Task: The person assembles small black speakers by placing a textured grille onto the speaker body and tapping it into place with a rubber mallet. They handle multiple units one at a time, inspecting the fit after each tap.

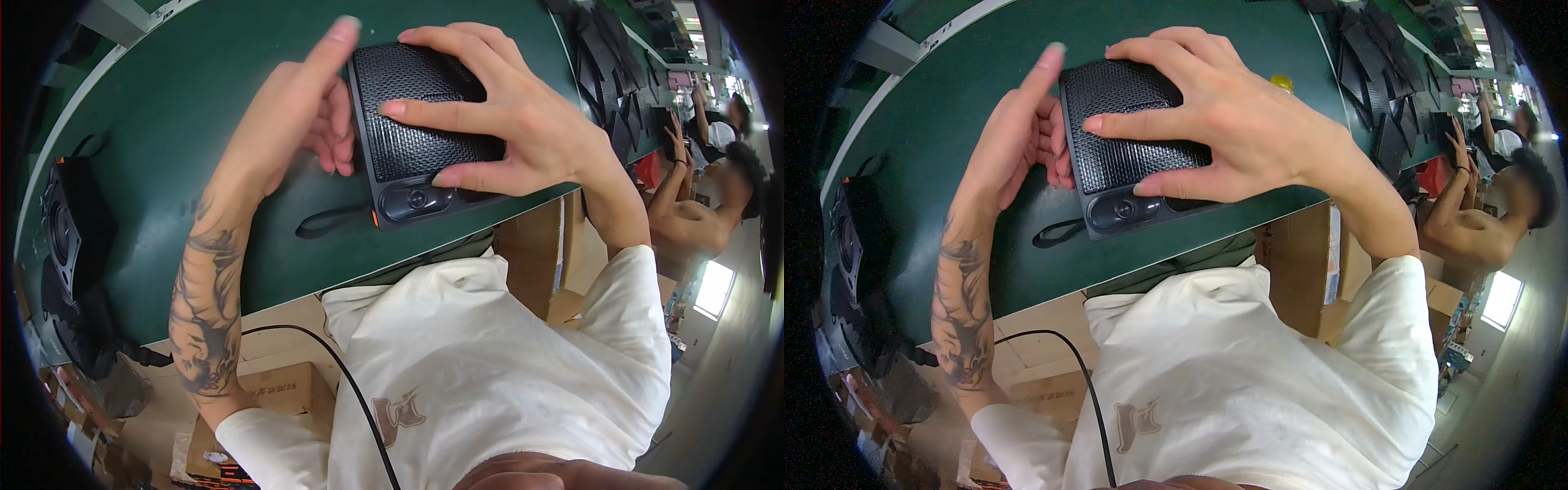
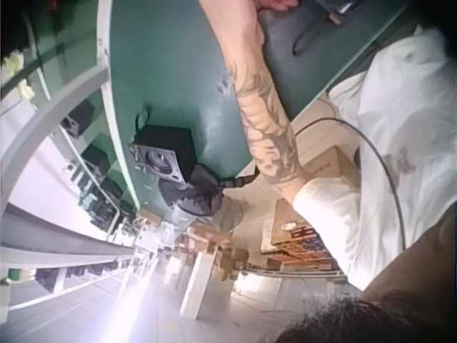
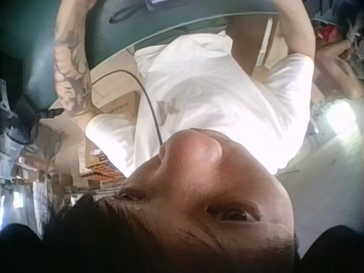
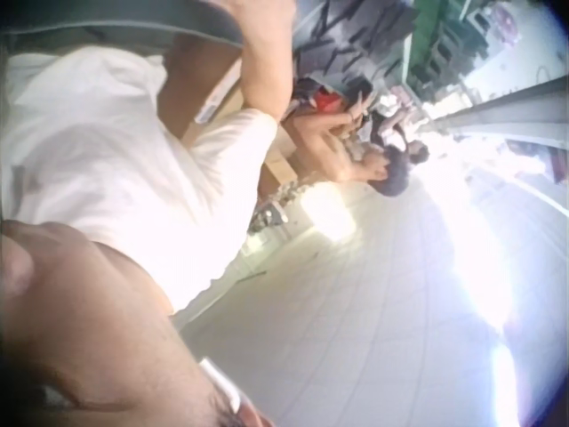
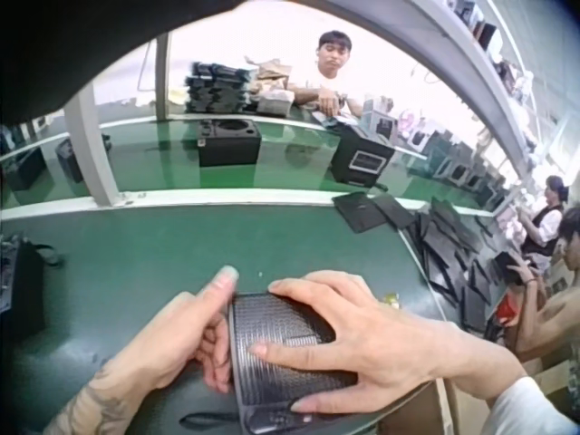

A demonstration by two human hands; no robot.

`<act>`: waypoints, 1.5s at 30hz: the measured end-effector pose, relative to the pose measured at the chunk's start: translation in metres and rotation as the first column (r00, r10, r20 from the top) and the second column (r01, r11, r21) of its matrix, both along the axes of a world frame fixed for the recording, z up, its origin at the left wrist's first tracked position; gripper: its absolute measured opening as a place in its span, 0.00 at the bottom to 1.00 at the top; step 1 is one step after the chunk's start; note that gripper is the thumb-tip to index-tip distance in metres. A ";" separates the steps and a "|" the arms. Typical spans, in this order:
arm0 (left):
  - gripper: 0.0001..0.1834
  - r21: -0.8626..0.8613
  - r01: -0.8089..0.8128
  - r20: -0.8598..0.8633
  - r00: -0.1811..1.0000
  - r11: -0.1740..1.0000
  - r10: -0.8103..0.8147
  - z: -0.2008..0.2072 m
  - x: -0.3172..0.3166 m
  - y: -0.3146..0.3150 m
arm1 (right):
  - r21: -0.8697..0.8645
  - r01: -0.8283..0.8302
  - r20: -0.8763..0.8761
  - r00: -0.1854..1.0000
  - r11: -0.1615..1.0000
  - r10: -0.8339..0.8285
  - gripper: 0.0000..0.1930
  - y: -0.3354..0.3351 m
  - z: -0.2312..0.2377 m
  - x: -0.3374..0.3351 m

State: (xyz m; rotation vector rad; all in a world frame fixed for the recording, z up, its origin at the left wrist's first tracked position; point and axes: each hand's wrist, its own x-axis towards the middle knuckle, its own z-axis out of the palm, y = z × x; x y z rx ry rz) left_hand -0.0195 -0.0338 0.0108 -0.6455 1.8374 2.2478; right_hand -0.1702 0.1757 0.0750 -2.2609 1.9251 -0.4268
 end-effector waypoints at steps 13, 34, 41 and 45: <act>0.41 -0.043 -0.020 -0.043 0.999 0.999 0.019 -0.004 -0.004 0.006 | 0.018 -0.005 0.048 0.999 1.000 0.005 0.31 -0.001 -0.001 0.003; 0.23 -0.109 0.226 0.008 0.974 0.968 -0.226 0.000 0.032 0.014 | -0.110 0.077 0.034 0.997 0.991 -0.074 0.25 -0.001 -0.024 0.008; 0.22 -0.276 0.221 0.001 0.973 0.935 -0.230 0.000 0.036 0.014 | -0.067 0.718 0.683 0.539 0.693 -0.493 0.35 0.037 -0.040 0.002; 0.21 -0.350 0.215 -0.017 0.972 0.912 -0.236 -0.003 0.033 0.019 | 0.211 0.577 0.650 0.521 0.789 -0.554 0.37 0.058 -0.036 0.033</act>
